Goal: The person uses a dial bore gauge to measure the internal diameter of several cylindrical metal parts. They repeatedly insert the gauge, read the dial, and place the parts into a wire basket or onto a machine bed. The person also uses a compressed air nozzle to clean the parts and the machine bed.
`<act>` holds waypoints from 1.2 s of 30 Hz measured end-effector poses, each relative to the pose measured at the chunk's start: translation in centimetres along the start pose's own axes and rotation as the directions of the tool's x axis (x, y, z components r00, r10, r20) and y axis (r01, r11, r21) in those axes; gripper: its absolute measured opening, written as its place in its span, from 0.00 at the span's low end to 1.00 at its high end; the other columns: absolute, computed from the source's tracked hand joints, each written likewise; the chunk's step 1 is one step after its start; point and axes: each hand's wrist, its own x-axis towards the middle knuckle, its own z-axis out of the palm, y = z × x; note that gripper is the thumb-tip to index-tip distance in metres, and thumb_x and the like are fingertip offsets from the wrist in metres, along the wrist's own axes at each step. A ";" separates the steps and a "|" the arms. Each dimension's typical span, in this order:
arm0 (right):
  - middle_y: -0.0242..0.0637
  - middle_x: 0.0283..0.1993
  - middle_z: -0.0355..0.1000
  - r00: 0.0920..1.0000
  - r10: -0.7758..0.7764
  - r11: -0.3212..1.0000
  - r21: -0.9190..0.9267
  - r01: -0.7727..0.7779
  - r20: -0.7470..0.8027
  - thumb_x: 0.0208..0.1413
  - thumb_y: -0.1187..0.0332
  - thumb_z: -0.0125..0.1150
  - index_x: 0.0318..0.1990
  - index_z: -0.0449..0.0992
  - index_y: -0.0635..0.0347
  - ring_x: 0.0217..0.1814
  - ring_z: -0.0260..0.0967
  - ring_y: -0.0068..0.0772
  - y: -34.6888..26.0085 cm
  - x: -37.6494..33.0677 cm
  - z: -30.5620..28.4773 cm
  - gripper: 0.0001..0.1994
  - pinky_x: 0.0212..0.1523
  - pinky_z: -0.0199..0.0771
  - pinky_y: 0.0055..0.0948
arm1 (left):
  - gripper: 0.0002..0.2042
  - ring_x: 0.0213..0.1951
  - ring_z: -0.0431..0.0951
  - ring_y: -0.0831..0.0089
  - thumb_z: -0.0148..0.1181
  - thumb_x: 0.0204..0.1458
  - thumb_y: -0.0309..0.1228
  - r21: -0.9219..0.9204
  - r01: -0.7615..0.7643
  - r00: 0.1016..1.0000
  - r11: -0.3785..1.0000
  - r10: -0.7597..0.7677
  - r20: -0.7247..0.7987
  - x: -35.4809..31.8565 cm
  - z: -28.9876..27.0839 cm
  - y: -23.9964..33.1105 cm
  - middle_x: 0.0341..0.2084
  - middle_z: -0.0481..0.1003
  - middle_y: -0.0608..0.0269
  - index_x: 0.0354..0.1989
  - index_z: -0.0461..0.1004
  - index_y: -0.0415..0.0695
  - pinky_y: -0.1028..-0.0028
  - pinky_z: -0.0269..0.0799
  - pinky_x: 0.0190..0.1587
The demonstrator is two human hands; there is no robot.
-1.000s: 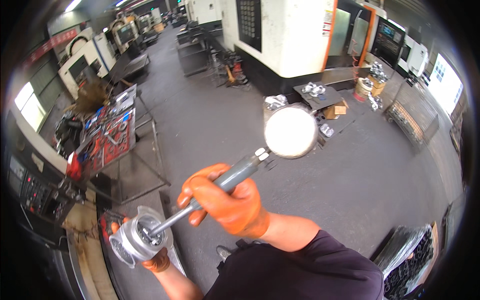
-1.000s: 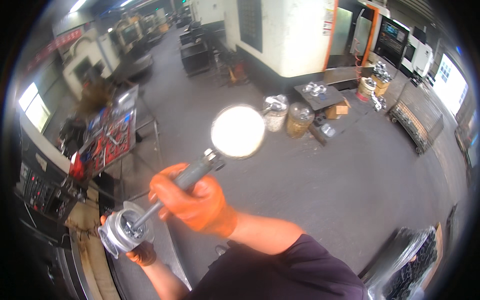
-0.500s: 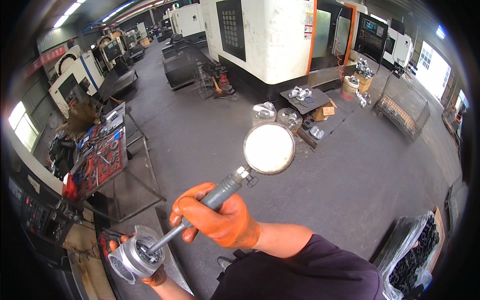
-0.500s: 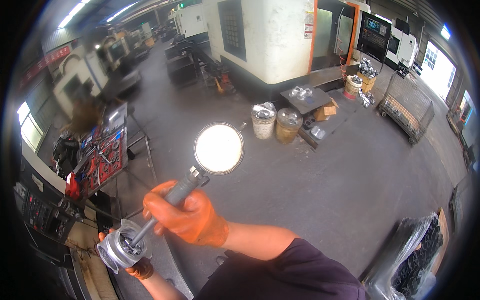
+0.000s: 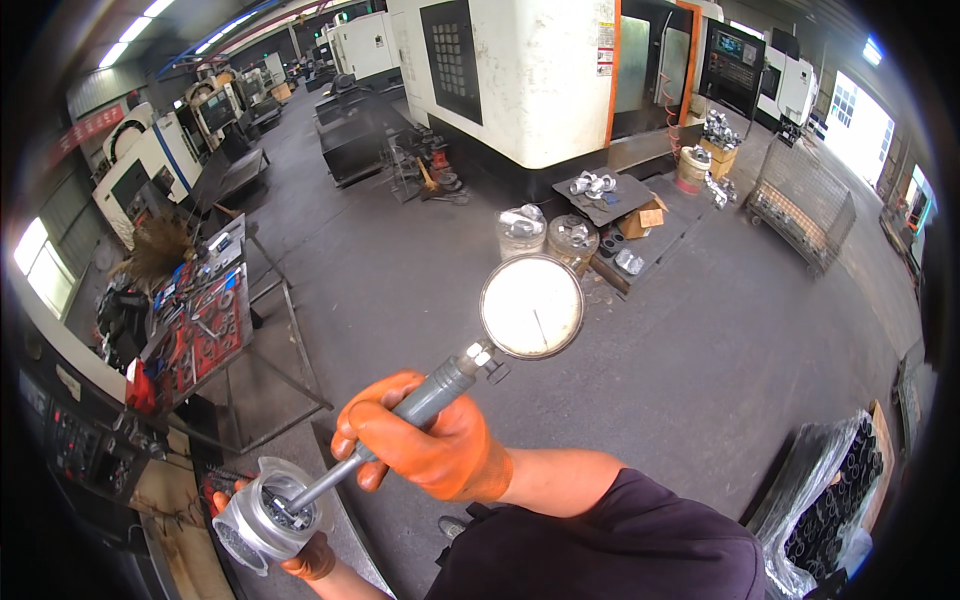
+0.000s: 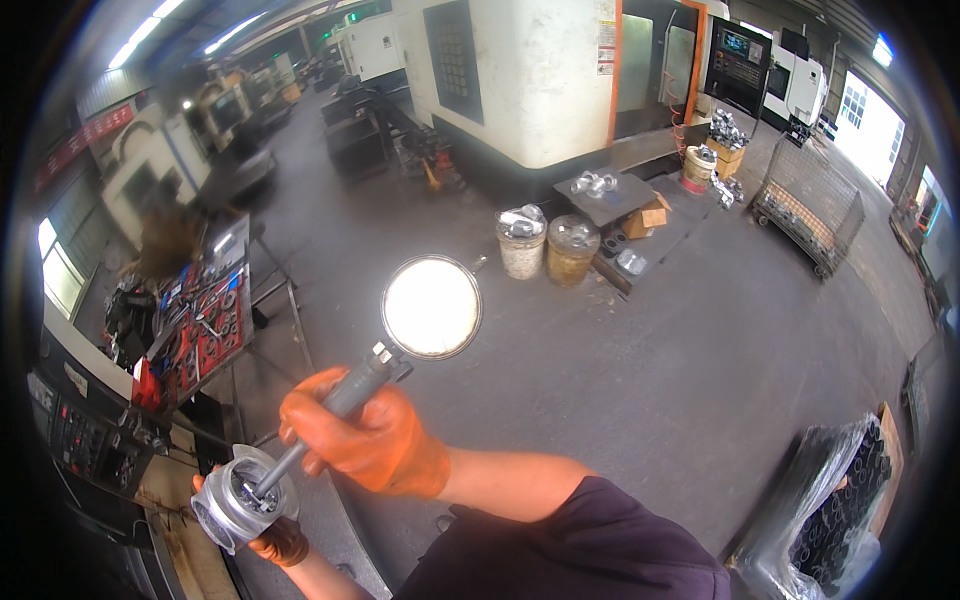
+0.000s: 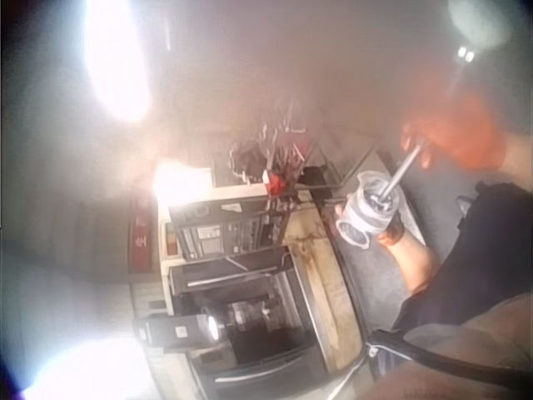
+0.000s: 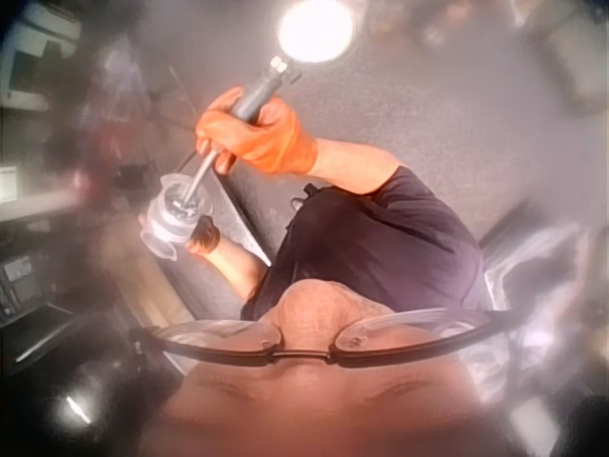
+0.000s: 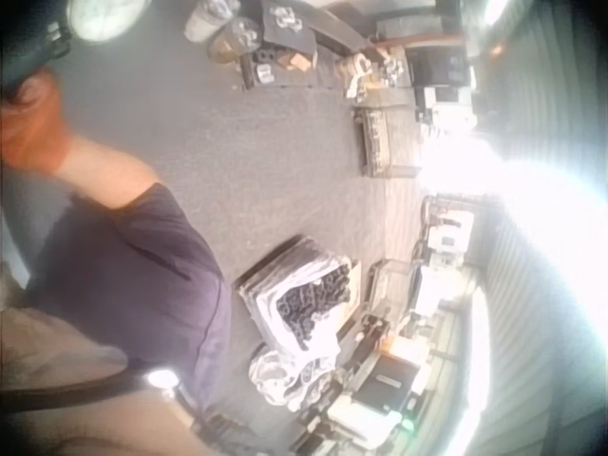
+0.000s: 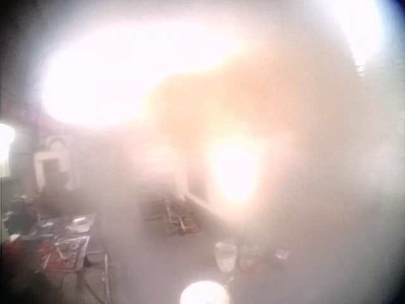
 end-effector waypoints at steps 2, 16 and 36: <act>0.47 0.46 0.73 0.996 0.084 0.993 0.086 -0.081 -0.031 0.65 0.78 0.53 0.46 0.71 0.72 0.42 0.77 0.31 -0.3 -0.1 0.2 0.06 0.32 0.82 0.25 | 0.62 0.68 0.62 0.58 0.72 0.37 0.64 -0.010 0.006 0.999 1.000 -0.006 -0.032 0.1 -0.4 -0.2 0.66 0.63 0.55 0.75 0.43 0.44 0.55 0.54 0.72; 0.46 0.44 0.75 0.997 0.071 0.981 0.180 -0.067 -0.017 0.63 0.80 0.55 0.44 0.71 0.71 0.44 0.78 0.32 0.1 -0.3 0.7 0.05 0.33 0.82 0.22 | 0.65 0.68 0.62 0.59 0.70 0.35 0.69 0.074 -0.069 0.997 0.995 0.070 -0.021 0.0 -0.7 0.3 0.66 0.63 0.56 0.76 0.42 0.43 0.54 0.53 0.72; 0.48 0.45 0.74 0.999 0.050 0.979 0.200 -0.047 -0.010 0.58 0.84 0.59 0.46 0.70 0.73 0.46 0.77 0.33 -0.2 -0.7 0.7 0.09 0.34 0.81 0.21 | 0.64 0.68 0.63 0.59 0.69 0.37 0.68 0.066 -0.049 0.999 0.997 0.050 -0.008 0.0 -2.3 0.2 0.66 0.64 0.54 0.76 0.42 0.43 0.54 0.55 0.72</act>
